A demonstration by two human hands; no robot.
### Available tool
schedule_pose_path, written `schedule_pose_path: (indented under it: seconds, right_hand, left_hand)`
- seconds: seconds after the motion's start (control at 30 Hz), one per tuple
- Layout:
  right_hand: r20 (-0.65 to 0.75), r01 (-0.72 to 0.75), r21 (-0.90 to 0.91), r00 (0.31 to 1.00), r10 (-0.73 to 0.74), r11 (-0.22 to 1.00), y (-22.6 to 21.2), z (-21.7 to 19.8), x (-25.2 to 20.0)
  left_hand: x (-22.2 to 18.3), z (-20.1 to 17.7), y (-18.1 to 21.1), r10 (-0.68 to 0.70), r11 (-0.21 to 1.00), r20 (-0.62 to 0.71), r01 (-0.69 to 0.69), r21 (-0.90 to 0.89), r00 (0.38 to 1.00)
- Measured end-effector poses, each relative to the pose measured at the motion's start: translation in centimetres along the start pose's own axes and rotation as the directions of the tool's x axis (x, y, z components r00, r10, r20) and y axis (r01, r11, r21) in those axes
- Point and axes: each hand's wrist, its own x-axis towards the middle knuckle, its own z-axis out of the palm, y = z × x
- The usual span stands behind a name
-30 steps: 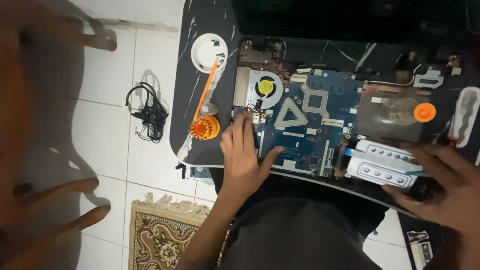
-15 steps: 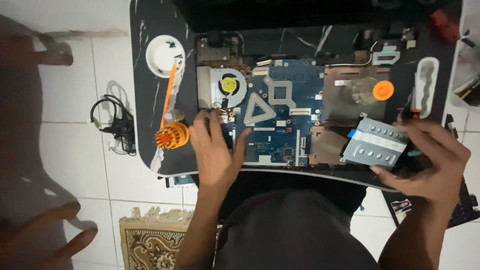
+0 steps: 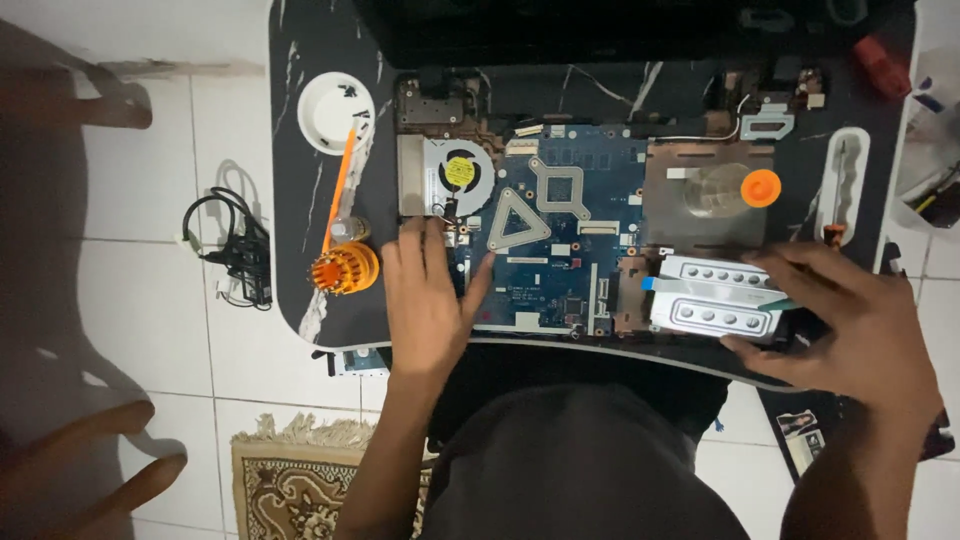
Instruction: Disassembling a laptop by removing motherboard screws and extracting internal components like the hard drive and fan.
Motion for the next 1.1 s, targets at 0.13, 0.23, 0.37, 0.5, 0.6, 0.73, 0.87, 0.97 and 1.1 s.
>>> schedule_pose_path:
  seconds: [0.13,0.23,0.37,0.5,0.6,0.73,0.87,0.97,1.1]
  right_hand:
    - [0.049,-0.034,-0.150,0.998,0.042,0.988,-0.4,-0.1,-0.1]
    - [0.084,-0.025,-0.073,0.996,0.031,0.997,-0.7,-0.3,0.1]
    - [0.153,-0.006,-0.256,0.987,0.047,0.967,-0.6,0.1,-0.4]
    - [0.073,-0.068,-0.210,0.994,0.085,0.975,-4.3,-2.4,0.9]
    - [-0.052,-0.171,-0.062,0.984,0.168,0.983,-7.5,-2.7,1.0]
    - [-0.095,-0.067,0.053,0.993,0.072,0.996,-10.6,-1.6,1.7]
    - [0.079,-0.278,0.230,0.960,0.267,0.933,-15.8,-2.2,3.1]
    - [0.160,-0.386,0.204,0.920,0.358,0.900,-17.4,-1.3,2.9]
    - [0.187,-0.481,0.090,0.868,0.459,0.872,-18.3,-0.9,2.7]
  left_hand:
    - [0.3,-0.4,0.0,0.008,1.000,-0.001,-0.008,-0.008,1.000]
    - [0.3,-0.4,-0.5,0.036,0.999,0.003,-0.036,0.015,0.999]
    - [0.4,-0.3,-1.0,0.074,0.997,0.029,-0.075,0.032,0.997]
    - [0.3,0.0,-1.3,0.127,0.990,0.005,-0.127,0.054,0.992]
    - [0.0,-0.6,-0.9,0.065,0.998,0.013,-0.065,-0.009,0.998]
    - [-2.6,-1.6,-0.4,0.023,0.993,-0.013,-0.025,-0.112,1.000]
    - [-5.7,-3.1,0.6,-0.093,0.987,-0.130,0.075,-0.139,0.987]
    - [-7.4,-3.2,0.0,-0.211,0.970,-0.147,0.188,-0.154,0.966]
    - [-8.5,-3.1,-1.0,-0.261,0.956,-0.151,0.233,-0.180,0.954]
